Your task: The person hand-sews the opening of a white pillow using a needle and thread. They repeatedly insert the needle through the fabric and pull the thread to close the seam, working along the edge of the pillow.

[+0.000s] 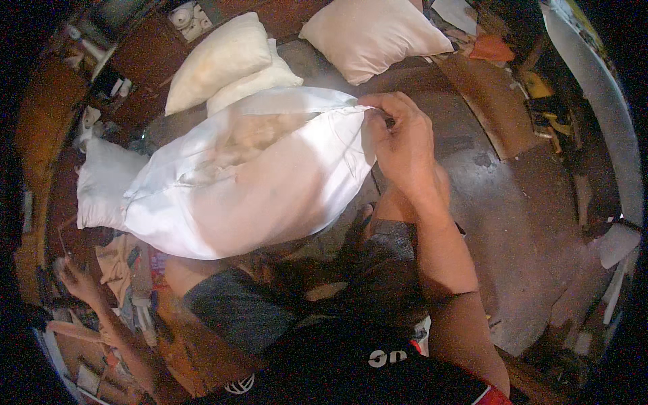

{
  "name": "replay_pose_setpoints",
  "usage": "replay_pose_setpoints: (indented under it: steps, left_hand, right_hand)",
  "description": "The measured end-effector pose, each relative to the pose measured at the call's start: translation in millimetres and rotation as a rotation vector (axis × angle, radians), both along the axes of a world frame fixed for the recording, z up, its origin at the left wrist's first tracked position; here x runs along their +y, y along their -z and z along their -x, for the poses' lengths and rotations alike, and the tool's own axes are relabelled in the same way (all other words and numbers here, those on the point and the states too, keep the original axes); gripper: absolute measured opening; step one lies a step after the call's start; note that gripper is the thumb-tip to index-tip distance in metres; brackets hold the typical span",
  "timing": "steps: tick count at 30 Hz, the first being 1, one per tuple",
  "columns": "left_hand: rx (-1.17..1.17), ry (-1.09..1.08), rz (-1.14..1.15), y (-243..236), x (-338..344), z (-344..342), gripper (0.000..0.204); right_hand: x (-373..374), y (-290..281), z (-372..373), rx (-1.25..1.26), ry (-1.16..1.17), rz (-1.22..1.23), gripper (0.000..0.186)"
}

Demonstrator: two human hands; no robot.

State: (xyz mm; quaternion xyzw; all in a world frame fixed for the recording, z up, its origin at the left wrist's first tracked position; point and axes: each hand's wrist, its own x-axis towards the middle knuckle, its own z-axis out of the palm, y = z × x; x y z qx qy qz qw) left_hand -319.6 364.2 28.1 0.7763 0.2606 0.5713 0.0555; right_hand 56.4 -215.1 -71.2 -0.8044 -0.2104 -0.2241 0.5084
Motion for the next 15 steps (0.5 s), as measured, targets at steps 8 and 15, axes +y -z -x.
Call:
replay_pose_setpoints:
  steps: [8, 15]
  left_hand:
    - [0.042, -0.634, 0.033, 39, 140, 217, 0.029]
    - [0.038, -0.648, -0.023, 40, 104, 210, 0.023]
  right_hand:
    - [4, 4, -5, -0.001, 0.03, -0.005, 0.019]
    - [7, 7, -4, -0.101, 0.125, 0.052, 0.022]
